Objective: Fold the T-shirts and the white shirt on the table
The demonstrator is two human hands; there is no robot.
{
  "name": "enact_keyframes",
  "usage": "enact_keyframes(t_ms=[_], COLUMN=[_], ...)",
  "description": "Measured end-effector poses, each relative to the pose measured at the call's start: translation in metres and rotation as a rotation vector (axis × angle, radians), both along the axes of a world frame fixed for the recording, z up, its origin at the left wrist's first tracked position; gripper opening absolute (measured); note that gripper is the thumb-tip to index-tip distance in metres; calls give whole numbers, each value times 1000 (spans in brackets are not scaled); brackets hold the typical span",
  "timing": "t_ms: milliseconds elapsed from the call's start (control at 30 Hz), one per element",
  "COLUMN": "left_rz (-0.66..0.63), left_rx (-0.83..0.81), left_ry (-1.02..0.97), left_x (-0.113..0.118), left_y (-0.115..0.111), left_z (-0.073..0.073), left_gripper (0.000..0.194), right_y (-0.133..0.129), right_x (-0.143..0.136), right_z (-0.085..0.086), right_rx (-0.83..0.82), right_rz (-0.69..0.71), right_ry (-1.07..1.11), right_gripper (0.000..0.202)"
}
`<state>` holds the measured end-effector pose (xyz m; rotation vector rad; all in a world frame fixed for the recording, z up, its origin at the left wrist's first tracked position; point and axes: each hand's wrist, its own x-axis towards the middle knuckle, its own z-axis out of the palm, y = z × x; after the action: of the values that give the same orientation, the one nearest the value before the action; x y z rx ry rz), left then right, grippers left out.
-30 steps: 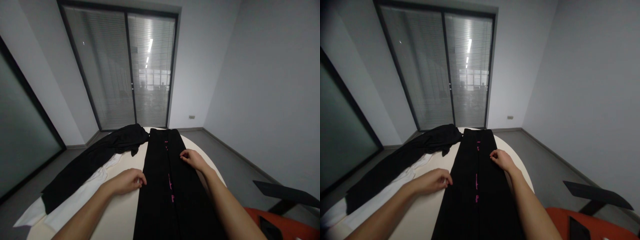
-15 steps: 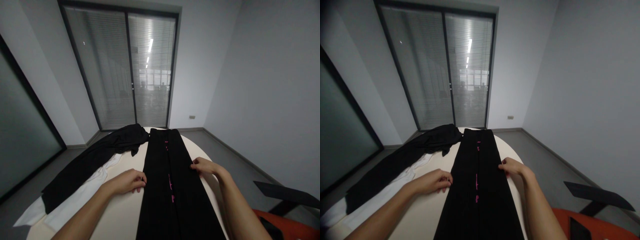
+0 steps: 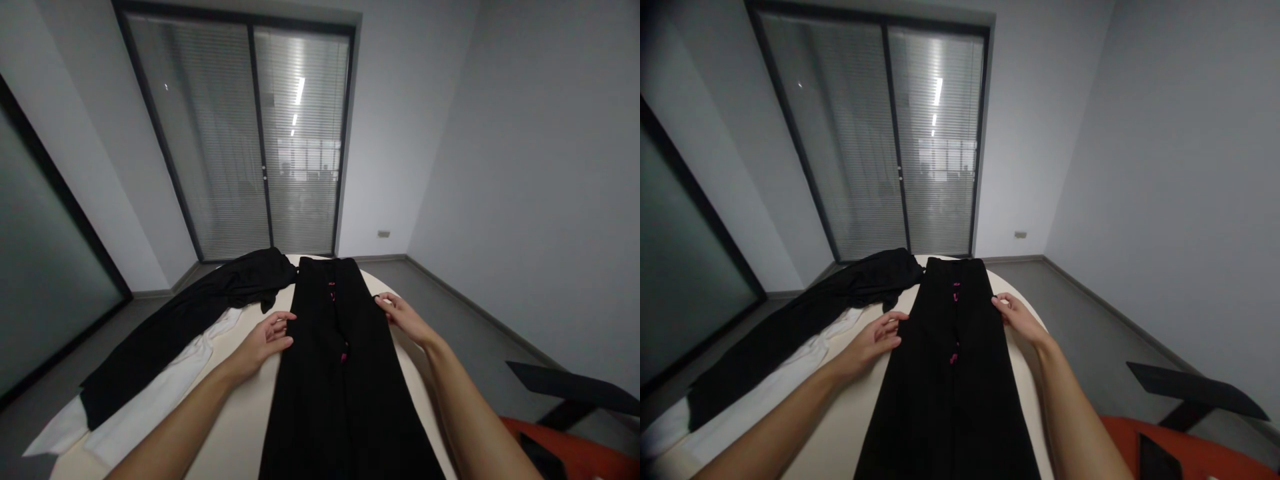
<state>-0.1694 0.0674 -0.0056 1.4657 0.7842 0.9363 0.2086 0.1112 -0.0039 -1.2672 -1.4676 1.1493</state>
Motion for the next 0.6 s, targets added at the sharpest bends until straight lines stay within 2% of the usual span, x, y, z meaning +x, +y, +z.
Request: enact_keyframes(t_ms=[100,200,367,433,500,600], left_rz=[174,247,401,444,444,388], left_rx=[-1,-36,-47,-32,-20,-12], left_ry=[-43,-128,-161,-181,-194,-166], left_x=[6,8,9,10,11,12], left_y=[5,8,7,6,7,12], left_z=[-8,-9,-1,-1,-5,-14], left_gripper=[59,58,58,57,55,53], right_y=[-3,-6,-3,-2,-3,-4], right_x=[3,7,9,10,11,13], right_z=[2,3,1,0,0,-2], right_rx=[18,22,85,94,85,3], right_rz=[-22,26,-40,-41,26,216], right_ry=[117,101,144,186,185,82], right_gripper=[66,73,49,47,53,74])
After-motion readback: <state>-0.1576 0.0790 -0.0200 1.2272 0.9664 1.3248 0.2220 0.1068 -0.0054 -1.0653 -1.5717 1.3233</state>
